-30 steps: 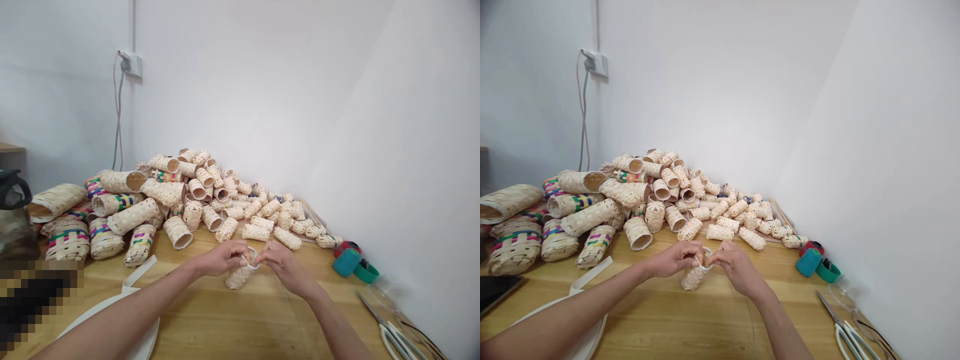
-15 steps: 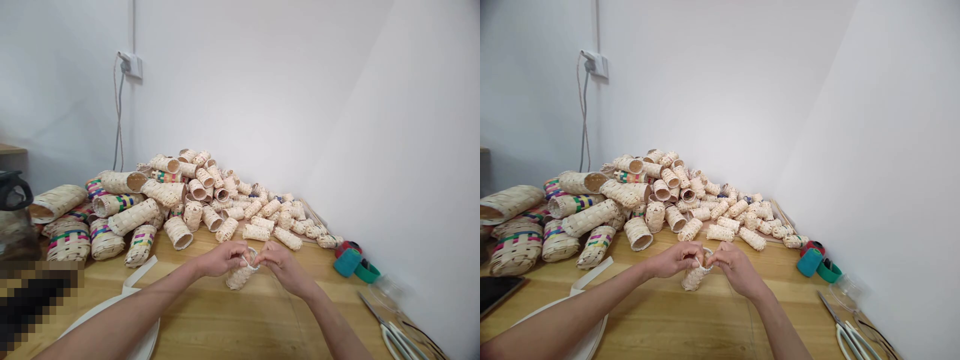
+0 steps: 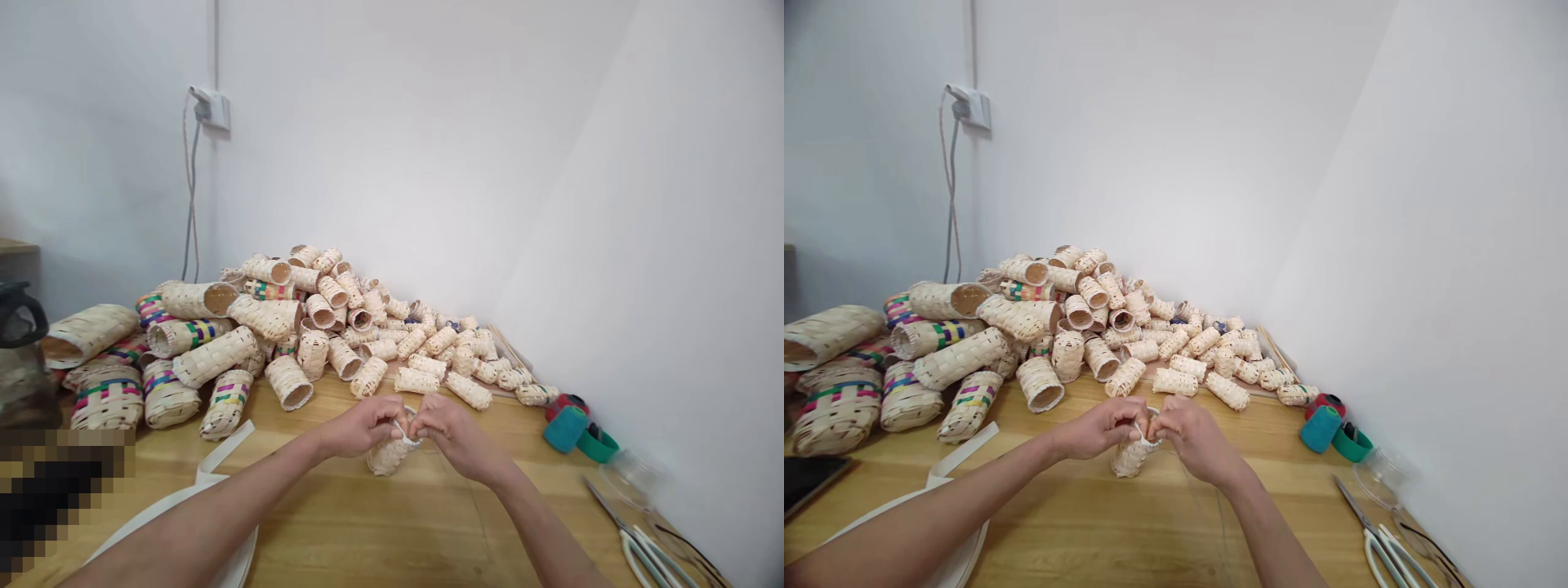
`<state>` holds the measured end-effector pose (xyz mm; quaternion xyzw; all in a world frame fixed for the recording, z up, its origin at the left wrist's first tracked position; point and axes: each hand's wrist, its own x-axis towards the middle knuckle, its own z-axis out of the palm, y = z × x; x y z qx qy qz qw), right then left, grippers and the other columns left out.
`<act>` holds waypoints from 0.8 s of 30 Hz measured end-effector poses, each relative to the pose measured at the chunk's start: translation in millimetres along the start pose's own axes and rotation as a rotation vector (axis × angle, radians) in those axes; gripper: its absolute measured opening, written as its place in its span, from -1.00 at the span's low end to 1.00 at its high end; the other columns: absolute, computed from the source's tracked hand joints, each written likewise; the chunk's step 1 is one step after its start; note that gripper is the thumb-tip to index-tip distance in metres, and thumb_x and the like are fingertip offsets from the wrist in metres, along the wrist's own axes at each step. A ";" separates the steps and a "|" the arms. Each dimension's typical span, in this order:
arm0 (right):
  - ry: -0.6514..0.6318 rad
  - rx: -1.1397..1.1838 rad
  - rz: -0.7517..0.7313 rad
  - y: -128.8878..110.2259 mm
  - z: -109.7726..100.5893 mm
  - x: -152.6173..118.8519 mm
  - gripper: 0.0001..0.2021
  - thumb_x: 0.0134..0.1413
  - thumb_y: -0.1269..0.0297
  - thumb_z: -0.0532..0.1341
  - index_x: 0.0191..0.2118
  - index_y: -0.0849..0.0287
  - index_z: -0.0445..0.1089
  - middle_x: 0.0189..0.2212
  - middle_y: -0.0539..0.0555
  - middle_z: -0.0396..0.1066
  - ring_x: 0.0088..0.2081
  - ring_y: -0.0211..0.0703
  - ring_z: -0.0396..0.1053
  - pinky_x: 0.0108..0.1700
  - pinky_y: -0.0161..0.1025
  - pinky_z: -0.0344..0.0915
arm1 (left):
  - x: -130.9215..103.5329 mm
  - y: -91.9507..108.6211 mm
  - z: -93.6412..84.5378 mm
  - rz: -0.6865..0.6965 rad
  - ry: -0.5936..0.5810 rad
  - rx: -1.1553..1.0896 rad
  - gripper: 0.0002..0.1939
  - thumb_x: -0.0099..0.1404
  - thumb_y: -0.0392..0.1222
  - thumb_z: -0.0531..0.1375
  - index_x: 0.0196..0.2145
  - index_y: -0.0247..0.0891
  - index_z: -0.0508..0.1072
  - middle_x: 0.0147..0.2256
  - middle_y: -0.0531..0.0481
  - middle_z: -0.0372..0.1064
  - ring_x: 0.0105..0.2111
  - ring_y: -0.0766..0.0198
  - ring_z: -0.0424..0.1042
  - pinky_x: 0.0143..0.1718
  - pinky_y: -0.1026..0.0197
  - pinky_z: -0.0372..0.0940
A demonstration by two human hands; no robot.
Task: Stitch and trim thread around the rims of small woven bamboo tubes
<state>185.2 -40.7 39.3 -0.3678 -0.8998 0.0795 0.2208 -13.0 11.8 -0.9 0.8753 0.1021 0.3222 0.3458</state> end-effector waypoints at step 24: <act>-0.068 0.037 0.085 -3.2 -9.6 -1.6 -0.72 0.26 0.40 0.04 -0.32 0.09 0.49 -0.46 -0.01 0.24 -0.35 -0.22 0.21 -0.32 -0.33 0.14 | 0.3 -1.2 -1.2 -0.095 -0.006 -0.065 -0.72 0.24 -0.01 0.16 -0.38 -0.32 0.43 -0.38 0.02 0.30 -0.37 0.32 0.28 -0.31 0.30 0.16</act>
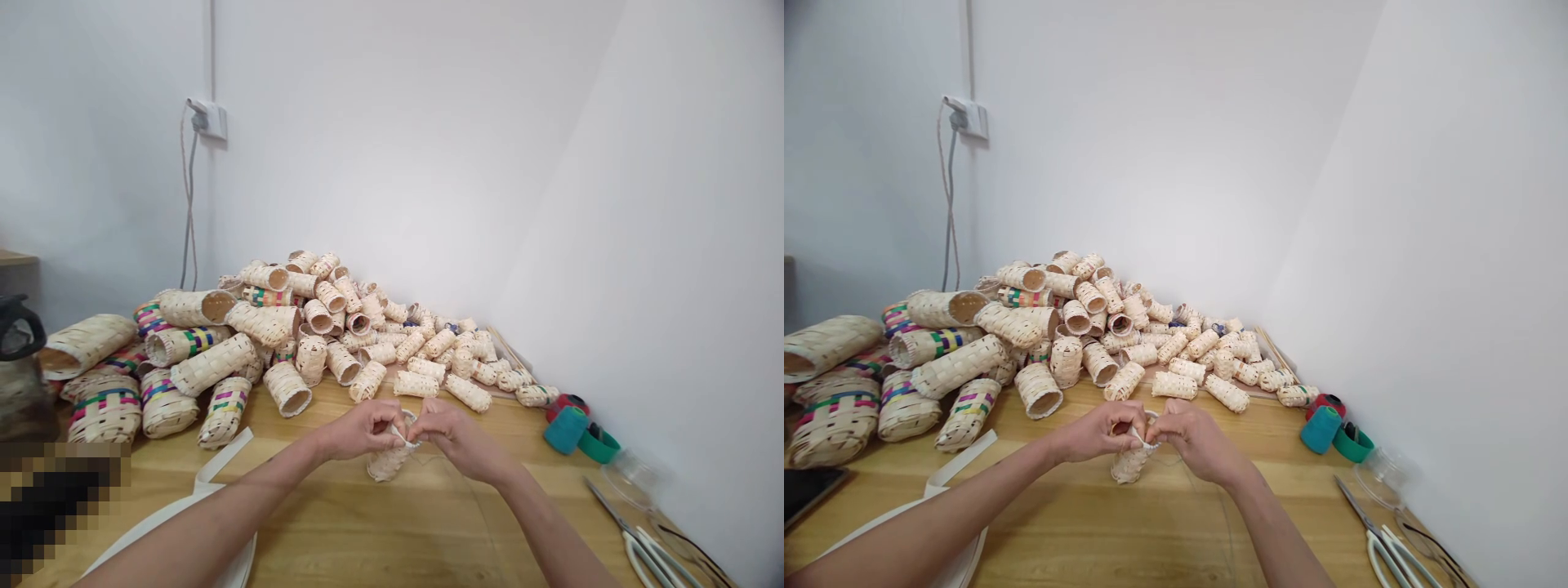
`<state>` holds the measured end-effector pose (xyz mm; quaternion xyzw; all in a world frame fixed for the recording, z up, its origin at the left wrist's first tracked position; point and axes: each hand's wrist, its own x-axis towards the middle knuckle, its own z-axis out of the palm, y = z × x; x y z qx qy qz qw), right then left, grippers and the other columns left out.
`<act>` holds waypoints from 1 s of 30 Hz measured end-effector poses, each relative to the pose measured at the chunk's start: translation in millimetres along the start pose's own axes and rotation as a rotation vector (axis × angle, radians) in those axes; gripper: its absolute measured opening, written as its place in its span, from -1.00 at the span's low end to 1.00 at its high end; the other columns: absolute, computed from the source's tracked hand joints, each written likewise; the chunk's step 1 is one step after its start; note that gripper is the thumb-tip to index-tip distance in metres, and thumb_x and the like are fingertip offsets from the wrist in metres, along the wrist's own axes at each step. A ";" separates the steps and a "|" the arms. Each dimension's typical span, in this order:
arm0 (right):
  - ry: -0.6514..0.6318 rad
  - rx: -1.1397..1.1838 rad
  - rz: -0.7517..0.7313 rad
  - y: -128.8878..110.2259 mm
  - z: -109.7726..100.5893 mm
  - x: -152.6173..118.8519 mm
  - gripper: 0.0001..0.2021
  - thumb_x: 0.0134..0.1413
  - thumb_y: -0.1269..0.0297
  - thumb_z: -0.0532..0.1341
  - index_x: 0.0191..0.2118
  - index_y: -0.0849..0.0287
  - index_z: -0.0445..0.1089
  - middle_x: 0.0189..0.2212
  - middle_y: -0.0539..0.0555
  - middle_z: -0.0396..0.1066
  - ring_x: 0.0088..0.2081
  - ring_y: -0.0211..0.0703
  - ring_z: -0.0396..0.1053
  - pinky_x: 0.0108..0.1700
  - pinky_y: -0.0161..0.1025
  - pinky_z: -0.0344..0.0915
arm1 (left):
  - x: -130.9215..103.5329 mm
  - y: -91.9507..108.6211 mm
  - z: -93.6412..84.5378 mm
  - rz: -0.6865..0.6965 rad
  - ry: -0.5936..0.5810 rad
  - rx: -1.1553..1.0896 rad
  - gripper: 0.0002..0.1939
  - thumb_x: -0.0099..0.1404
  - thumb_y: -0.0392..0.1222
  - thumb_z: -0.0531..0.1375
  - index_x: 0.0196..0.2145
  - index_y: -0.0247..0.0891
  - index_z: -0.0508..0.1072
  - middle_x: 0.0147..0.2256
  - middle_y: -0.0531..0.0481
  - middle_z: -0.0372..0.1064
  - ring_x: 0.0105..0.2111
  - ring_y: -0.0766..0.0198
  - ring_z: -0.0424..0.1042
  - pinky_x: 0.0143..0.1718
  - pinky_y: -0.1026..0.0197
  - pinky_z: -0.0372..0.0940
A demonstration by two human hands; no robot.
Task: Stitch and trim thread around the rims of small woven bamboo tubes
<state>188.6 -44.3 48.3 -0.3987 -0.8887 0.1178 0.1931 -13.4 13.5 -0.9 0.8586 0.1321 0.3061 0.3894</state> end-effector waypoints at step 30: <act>-0.109 0.073 -0.079 17.8 -1.8 17.0 -0.80 0.20 0.40 0.12 -0.41 0.15 0.44 -0.47 -0.05 0.31 -0.36 -0.27 0.26 -0.30 -0.36 0.14 | -0.4 10.4 -1.8 -0.016 -0.047 -0.023 -0.79 0.27 -0.12 0.13 -0.34 -0.33 0.44 -0.34 -0.01 0.31 -0.36 0.31 0.27 -0.30 0.31 0.14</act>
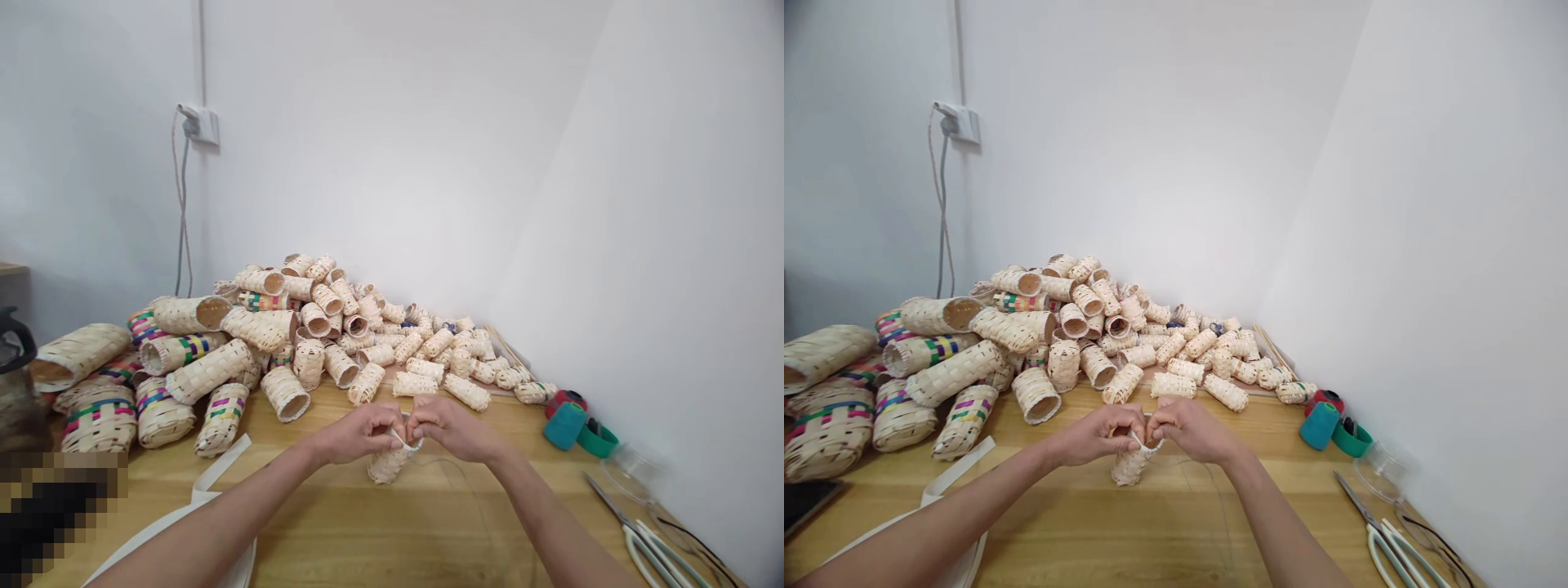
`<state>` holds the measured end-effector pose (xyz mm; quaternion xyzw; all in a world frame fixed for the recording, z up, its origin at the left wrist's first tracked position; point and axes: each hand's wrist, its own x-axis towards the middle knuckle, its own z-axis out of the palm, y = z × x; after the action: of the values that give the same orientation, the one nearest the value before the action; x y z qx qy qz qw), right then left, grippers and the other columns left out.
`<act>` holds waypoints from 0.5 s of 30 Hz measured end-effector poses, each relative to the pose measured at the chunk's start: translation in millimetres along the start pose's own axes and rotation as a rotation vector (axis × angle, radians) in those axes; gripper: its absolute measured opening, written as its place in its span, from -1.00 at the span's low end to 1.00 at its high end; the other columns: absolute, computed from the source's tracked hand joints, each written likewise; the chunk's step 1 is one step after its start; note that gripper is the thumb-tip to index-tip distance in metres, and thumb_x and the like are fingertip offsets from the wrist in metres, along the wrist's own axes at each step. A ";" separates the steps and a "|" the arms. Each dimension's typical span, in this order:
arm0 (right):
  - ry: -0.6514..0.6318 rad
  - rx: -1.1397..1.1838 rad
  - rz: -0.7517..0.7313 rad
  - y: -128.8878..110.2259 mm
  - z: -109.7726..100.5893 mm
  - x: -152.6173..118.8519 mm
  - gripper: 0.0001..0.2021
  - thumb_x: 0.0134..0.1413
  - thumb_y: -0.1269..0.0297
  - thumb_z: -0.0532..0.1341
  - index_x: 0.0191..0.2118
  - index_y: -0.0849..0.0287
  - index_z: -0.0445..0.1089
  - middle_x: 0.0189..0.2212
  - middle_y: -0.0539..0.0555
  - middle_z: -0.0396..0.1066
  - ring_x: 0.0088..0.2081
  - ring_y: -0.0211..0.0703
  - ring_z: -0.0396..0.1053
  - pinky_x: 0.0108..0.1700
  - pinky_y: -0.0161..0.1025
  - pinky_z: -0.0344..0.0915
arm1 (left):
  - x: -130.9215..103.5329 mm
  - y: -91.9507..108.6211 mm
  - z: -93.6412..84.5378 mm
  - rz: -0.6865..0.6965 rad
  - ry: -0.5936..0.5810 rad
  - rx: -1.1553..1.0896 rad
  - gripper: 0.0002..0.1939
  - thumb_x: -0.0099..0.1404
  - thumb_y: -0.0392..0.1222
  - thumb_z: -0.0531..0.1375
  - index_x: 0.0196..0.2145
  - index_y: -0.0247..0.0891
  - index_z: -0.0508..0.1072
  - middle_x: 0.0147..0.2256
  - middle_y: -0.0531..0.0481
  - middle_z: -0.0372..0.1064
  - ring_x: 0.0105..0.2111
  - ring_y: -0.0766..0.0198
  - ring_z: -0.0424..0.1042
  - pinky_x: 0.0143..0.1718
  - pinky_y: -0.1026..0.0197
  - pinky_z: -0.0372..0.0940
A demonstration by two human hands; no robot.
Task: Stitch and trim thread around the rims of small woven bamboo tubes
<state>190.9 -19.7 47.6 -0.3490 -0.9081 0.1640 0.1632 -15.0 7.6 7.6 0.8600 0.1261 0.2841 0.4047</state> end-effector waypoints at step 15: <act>0.354 -0.015 0.217 -16.7 23.2 -4.2 -0.83 0.15 0.48 0.09 -0.28 0.14 0.42 -0.35 0.00 0.44 -0.27 -0.15 0.32 -0.23 -0.27 0.18 | 1.5 -6.7 6.7 -0.053 0.220 -0.046 -0.75 0.19 -0.06 0.18 -0.46 -0.34 0.43 -0.47 0.06 0.24 -0.47 0.36 0.19 -0.41 0.33 0.09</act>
<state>174.7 -38.6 33.0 -0.4693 -0.8236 0.1097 0.2990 -9.8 8.3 -0.4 0.8106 0.1861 0.3687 0.4153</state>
